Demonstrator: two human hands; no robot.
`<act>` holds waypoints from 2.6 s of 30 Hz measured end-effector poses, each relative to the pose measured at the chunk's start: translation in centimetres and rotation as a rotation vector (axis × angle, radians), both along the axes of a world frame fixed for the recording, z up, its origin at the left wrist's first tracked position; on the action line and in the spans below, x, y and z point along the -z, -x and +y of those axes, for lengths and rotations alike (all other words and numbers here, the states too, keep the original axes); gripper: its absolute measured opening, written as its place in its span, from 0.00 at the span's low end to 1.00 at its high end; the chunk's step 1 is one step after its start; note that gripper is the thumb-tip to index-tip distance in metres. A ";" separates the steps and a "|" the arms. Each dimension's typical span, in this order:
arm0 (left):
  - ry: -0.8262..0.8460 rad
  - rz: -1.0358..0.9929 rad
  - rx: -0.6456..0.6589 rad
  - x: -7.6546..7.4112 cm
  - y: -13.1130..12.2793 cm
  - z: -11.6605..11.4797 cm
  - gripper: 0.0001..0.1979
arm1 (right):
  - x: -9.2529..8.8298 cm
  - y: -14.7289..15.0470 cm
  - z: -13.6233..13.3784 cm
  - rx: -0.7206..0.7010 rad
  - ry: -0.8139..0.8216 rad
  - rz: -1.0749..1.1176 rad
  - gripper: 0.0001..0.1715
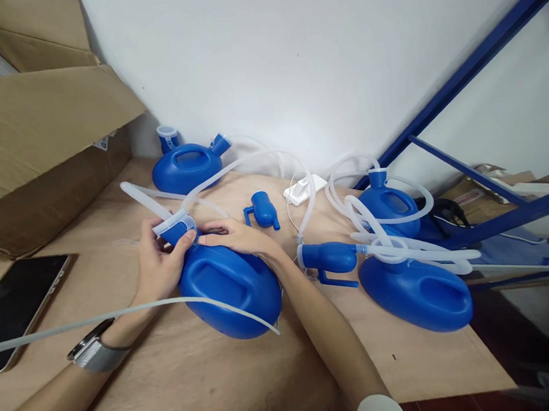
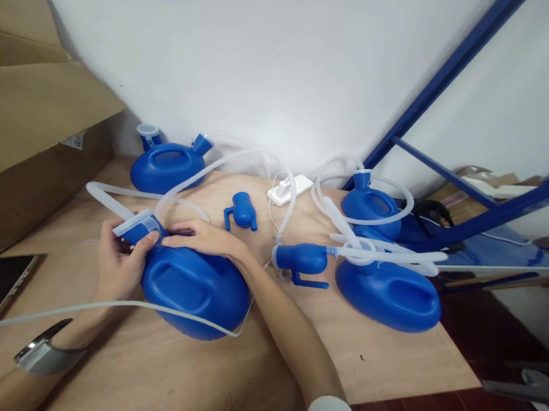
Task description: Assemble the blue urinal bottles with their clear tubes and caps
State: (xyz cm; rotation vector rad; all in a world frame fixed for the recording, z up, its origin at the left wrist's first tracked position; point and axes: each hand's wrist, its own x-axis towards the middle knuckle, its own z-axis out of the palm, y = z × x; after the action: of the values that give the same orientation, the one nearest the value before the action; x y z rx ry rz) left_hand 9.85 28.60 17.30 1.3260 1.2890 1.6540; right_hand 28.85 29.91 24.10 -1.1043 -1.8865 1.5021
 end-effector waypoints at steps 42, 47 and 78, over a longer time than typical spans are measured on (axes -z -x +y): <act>-0.037 0.188 -0.035 0.5 2.0 1.3 0.34 | -4.2 -14.1 -0.3 0.412 0.184 -1.330 0.39; -0.010 0.175 -0.071 0.9 1.9 1.1 0.34 | -4.9 -14.4 -1.0 0.438 0.030 -1.234 0.26; -0.883 0.560 -0.229 -5.6 -0.7 -0.8 0.12 | -8.1 -15.8 -4.2 0.704 -1.292 -0.224 0.08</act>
State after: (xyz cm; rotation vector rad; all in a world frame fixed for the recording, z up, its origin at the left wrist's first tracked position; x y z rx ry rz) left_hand 10.53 27.80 22.89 2.3600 1.0299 2.2354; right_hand 44.60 25.73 32.24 -1.0346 -1.7398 -0.2876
